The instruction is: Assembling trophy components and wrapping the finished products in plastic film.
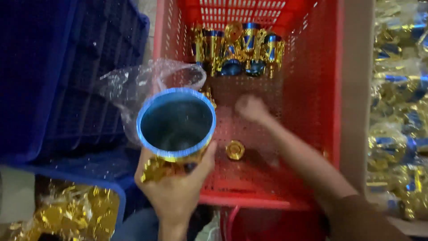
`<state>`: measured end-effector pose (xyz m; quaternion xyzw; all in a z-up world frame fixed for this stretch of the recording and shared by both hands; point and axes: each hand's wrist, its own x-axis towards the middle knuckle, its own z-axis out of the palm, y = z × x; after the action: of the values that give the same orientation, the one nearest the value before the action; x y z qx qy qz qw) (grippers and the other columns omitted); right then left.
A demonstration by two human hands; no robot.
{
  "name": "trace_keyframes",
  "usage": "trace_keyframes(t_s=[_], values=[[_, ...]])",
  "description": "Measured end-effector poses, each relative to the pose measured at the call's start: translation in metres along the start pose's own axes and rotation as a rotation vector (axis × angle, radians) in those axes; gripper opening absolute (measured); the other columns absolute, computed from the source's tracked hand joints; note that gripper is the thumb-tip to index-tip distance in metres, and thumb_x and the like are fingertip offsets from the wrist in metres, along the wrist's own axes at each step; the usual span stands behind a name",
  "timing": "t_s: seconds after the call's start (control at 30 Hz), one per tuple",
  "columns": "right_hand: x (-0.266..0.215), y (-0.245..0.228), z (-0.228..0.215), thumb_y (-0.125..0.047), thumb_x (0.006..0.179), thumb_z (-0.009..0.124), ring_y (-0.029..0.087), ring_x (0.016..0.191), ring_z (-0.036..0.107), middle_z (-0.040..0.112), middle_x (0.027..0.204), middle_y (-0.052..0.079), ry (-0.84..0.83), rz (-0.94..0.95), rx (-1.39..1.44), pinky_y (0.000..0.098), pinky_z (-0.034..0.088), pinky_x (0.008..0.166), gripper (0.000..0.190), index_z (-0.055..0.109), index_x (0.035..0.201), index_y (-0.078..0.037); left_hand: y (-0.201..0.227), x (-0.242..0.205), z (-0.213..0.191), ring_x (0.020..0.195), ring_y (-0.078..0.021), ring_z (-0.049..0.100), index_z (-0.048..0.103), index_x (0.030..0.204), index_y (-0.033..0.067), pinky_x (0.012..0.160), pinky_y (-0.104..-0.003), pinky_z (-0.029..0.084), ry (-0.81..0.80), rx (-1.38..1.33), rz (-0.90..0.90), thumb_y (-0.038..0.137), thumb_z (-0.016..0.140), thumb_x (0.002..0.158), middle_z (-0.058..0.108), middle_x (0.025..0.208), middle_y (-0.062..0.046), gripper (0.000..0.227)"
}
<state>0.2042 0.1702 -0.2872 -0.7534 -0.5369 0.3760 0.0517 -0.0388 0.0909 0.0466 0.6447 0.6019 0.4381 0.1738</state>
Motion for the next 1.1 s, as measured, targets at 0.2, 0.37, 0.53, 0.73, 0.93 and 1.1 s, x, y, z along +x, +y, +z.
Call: trace_keyframes(t_s=[0.2,0.37,0.53,0.73,0.93,1.1], values=[[0.009,0.112,0.203,-0.047,0.081,0.076,0.037,0.095,0.076,0.078,0.102,0.017,-0.433,-0.314,-0.611,0.0457,0.064,0.080,0.046,0.080,0.105,-0.008,-0.003,0.012,0.036,0.090,-0.0201,0.073,0.071,0.105,0.0008,0.091,-0.032,0.058,0.007,-0.016,-0.081,0.019,0.098,0.057,0.076,0.098,-0.010,0.058],[-0.046,0.029,0.126,-0.037,0.079,0.073,0.038,0.083,0.077,0.078,0.092,0.014,-0.348,-0.365,-0.581,0.0499,0.063,0.066,0.030,0.081,0.097,-0.013,-0.018,0.008,0.058,0.092,-0.0215,0.074,0.071,0.108,0.0067,0.089,-0.032,0.059,-0.043,-0.023,-0.101,0.023,0.100,0.049,0.075,0.097,-0.007,0.067],[-0.019,0.015,0.106,-0.032,0.073,0.067,0.039,0.083,0.077,0.077,0.091,0.017,-0.311,-0.331,-0.530,0.0492,0.064,0.067,0.032,0.081,0.094,-0.012,-0.023,-0.008,0.052,0.094,-0.0228,0.075,0.072,0.110,0.0126,0.087,-0.032,0.060,-0.061,-0.028,-0.113,0.027,0.102,0.041,0.075,0.096,-0.004,0.076],[-0.055,-0.040,-0.104,-0.035,0.084,0.076,0.044,0.090,0.075,0.075,0.094,0.024,0.293,-0.222,0.052,0.0518,0.061,0.083,0.049,0.057,0.129,-0.029,-0.012,-0.020,0.045,0.098,-0.0315,0.075,0.072,0.117,0.0137,0.083,-0.041,0.060,-0.150,-0.055,-0.018,0.028,0.099,0.046,0.077,0.102,-0.008,0.077],[-0.251,-0.113,-0.221,-0.022,0.102,0.056,0.033,0.084,0.076,0.079,0.096,0.008,0.614,-0.595,0.182,0.0418,0.061,0.076,0.035,0.070,0.131,-0.035,0.005,-0.047,0.048,0.096,-0.0378,0.074,0.070,0.120,0.0178,0.080,-0.050,0.059,-0.367,-0.074,-0.028,0.031,0.091,0.047,0.077,0.102,-0.008,0.078],[-0.335,-0.082,-0.193,-0.020,0.093,0.057,0.036,0.136,0.055,0.061,0.147,0.015,0.456,-0.798,0.292,0.0477,0.043,0.111,0.048,0.062,0.140,-0.010,0.015,-0.081,0.063,0.104,-0.0322,0.073,0.071,0.121,0.0256,0.090,-0.042,0.058,-0.487,-0.254,-0.029,0.033,0.090,0.046,0.075,0.108,-0.001,0.078]])
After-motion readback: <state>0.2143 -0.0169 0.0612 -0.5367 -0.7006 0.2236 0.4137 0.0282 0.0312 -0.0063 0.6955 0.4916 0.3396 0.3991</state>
